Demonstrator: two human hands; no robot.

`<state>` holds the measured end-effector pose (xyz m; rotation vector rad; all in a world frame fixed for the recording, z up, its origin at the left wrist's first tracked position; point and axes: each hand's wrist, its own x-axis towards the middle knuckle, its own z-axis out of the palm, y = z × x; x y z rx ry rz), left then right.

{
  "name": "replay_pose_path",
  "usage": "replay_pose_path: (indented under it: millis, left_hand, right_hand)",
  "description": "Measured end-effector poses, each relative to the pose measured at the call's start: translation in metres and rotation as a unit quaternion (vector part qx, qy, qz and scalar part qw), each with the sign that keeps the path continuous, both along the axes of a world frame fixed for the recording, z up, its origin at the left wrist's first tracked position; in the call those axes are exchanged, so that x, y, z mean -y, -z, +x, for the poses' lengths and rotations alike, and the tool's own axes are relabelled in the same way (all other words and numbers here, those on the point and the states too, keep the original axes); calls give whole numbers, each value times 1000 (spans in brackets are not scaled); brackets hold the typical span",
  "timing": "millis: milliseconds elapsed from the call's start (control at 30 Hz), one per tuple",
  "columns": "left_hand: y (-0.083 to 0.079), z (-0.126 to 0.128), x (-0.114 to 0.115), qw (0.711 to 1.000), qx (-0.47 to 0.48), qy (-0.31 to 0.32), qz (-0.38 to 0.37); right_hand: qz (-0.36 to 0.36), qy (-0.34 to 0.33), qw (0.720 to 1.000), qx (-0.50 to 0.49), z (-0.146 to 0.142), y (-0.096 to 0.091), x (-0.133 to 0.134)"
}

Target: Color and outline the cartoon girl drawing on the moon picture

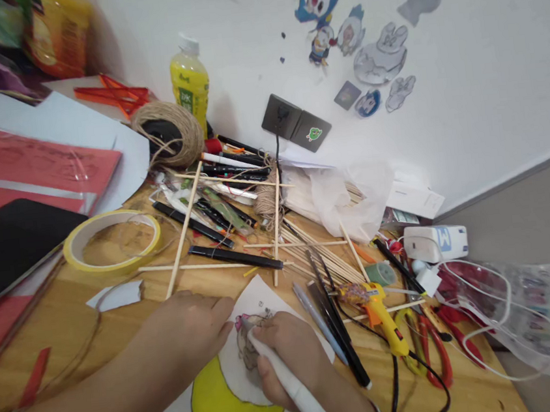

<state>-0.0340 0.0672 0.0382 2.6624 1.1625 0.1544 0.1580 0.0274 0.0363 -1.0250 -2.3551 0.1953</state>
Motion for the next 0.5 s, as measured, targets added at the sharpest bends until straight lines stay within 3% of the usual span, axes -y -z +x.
replay_pose_path:
  millis: [100,500]
  left_hand:
    - [-1,1,-1,998,-53,-10,-22]
    - [-4,2,-3,997,-67,-4,-24]
  right_hand:
    - [8,-7,1000,6,-2,-3,-1]
    - [-12,-13,1000,6,-2,-3,-2]
